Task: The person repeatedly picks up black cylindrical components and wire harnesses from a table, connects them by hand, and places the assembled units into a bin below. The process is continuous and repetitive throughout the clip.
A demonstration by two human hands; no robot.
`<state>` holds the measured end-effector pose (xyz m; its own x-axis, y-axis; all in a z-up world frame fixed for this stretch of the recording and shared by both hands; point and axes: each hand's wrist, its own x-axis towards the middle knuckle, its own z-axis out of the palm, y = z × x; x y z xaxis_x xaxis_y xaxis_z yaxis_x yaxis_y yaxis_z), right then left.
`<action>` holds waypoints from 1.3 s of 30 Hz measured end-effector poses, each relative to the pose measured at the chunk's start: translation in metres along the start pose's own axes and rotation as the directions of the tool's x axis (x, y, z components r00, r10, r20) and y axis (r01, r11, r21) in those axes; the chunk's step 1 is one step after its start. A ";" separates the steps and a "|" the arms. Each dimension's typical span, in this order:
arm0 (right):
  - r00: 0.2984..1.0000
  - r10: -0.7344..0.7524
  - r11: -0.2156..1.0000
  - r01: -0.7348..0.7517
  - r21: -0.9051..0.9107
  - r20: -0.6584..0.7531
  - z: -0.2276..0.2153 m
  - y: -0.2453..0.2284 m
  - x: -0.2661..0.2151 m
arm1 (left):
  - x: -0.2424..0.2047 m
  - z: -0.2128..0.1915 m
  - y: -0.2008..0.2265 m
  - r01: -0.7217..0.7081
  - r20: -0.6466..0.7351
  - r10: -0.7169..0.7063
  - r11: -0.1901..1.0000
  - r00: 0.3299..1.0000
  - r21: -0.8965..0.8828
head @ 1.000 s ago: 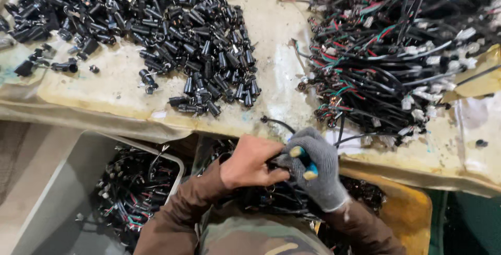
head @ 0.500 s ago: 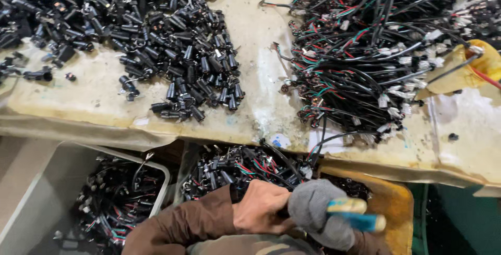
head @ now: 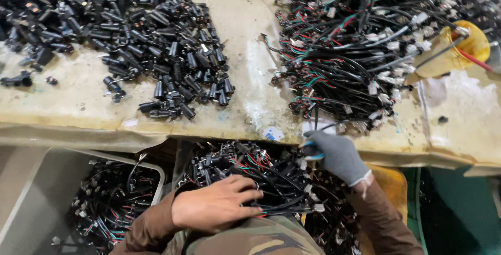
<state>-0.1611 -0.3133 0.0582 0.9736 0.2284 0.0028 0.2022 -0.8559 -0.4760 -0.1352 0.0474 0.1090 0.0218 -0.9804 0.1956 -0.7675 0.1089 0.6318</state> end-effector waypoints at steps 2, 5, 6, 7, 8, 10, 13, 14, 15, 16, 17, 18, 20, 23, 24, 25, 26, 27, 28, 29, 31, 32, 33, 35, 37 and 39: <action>0.995 -0.036 0.974 0.057 -0.219 0.098 0.016 0.012 0.001 | -0.003 0.007 -0.004 -0.018 -0.009 0.018 0.998 1.000 -0.058; 0.999 -0.043 0.998 0.042 -0.053 -0.024 0.020 0.020 0.006 | -0.007 0.007 -0.021 -0.069 -0.130 0.036 0.962 0.991 -0.265; 0.994 -0.012 0.996 0.022 0.088 -0.109 0.011 0.019 0.005 | -0.007 0.002 -0.031 -0.108 -0.185 0.045 0.932 0.982 -0.346; 0.946 -0.087 0.947 0.176 0.270 -0.314 0.001 0.020 0.015 | -0.006 -0.001 -0.041 0.001 -0.285 -0.116 0.927 0.952 -0.375; 0.854 -0.108 0.844 0.349 0.407 -0.510 -0.010 0.019 0.022 | -0.003 -0.002 -0.052 0.097 -0.373 -0.268 0.903 0.888 -0.420; 0.818 -0.056 0.982 -0.060 -0.182 -0.573 -0.045 0.018 0.029 | 0.011 -0.003 -0.088 0.472 -0.570 -0.613 0.788 0.547 -0.395; 0.453 0.289 0.927 -0.351 0.129 -0.843 -0.071 0.000 0.048 | 0.019 -0.004 -0.148 0.793 -0.843 -0.395 0.607 0.366 0.060; 0.555 0.204 0.967 -0.245 0.075 -0.806 -0.068 -0.012 0.054 | 0.019 -0.002 -0.165 0.872 -0.816 -0.451 0.472 0.361 0.125; 0.643 0.107 0.991 -0.131 0.029 -0.759 -0.060 -0.025 0.060 | 0.022 0.005 -0.178 0.899 -0.803 -0.489 0.420 0.341 0.126; 0.710 0.004 1.000 -0.011 -0.005 -0.704 -0.048 -0.038 0.067 | 0.024 0.011 -0.189 0.921 -0.789 -0.524 0.366 0.321 0.131; 0.760 -0.106 0.993 0.112 -0.031 -0.642 -0.034 -0.049 0.074 | 0.025 0.017 -0.199 0.941 -0.774 -0.558 0.310 0.298 0.138; 0.792 -0.209 0.973 0.228 -0.040 -0.573 -0.017 -0.060 0.079 | 0.023 0.025 -0.204 0.943 -0.778 -0.548 0.288 0.307 0.169; 0.930 -0.209 0.973 0.229 0.034 -0.304 0.014 -0.070 0.091 | 0.020 0.039 -0.209 0.943 -0.784 -0.528 0.245 0.326 0.227; 0.972 -0.092 0.996 0.092 -0.012 -0.215 0.047 -0.070 0.094 | 0.013 0.045 -0.204 0.942 -0.787 -0.519 0.233 0.332 0.243; 0.973 -0.063 0.998 0.058 -0.029 -0.221 0.053 -0.067 0.094 | 0.008 0.041 -0.199 0.921 -0.797 -0.482 0.313 0.364 0.231; 0.973 -0.033 0.999 0.023 -0.045 -0.228 0.056 -0.063 0.094 | 0.003 0.035 -0.194 0.893 -0.807 -0.441 0.392 0.392 0.220; 0.977 -0.016 0.998 0.003 -0.060 -0.212 0.059 -0.060 0.092 | -0.002 0.029 -0.187 0.859 -0.814 -0.402 0.467 0.418 0.210; 0.980 0.002 0.997 -0.017 -0.075 -0.197 0.060 -0.057 0.092 | -0.004 0.022 -0.181 0.840 -0.848 -0.361 0.516 0.389 0.166; 0.983 0.024 0.995 -0.041 -0.087 -0.182 0.061 -0.055 0.090 | -0.006 0.015 -0.175 0.815 -0.876 -0.322 0.566 0.359 0.126; 0.984 -0.004 0.996 -0.011 -0.086 -0.176 0.061 -0.053 0.091 | -0.007 0.008 -0.172 0.784 -0.902 -0.285 0.614 0.325 0.089; 0.987 -0.054 0.996 0.042 -0.081 -0.153 0.062 -0.049 0.088 | -0.004 -0.003 -0.174 0.715 -0.903 -0.368 0.691 0.221 -0.107; 0.991 -0.038 0.996 0.027 -0.083 -0.131 0.063 -0.047 0.088 | -0.002 -0.006 -0.177 0.669 -0.894 -0.415 0.714 0.168 -0.206; 0.994 -0.022 0.996 0.012 -0.085 -0.108 0.063 -0.046 0.086 | 0.000 -0.006 -0.178 0.609 -0.927 -0.341 0.772 0.159 -0.180; 0.994 -0.008 0.996 -0.002 -0.086 -0.110 0.063 -0.043 0.093 | 0.007 -0.014 -0.191 0.478 -0.978 -0.161 0.875 0.130 -0.081; 0.993 0.004 0.996 -0.014 -0.086 -0.122 0.065 -0.039 0.093 | 0.016 -0.010 -0.200 0.057 -0.926 -0.358 0.934 0.117 -0.353; 0.991 0.017 0.993 -0.033 -0.116 -0.136 0.067 -0.037 0.094 | 0.026 -0.003 -0.202 -0.264 -0.839 -0.502 0.797 0.210 -0.543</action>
<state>-0.0845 -0.2290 0.0168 0.9822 0.1489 0.1142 0.1812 -0.9109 -0.3706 0.0223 0.0003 -0.0115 0.9274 -0.1229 0.3534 -0.2699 0.4346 0.8593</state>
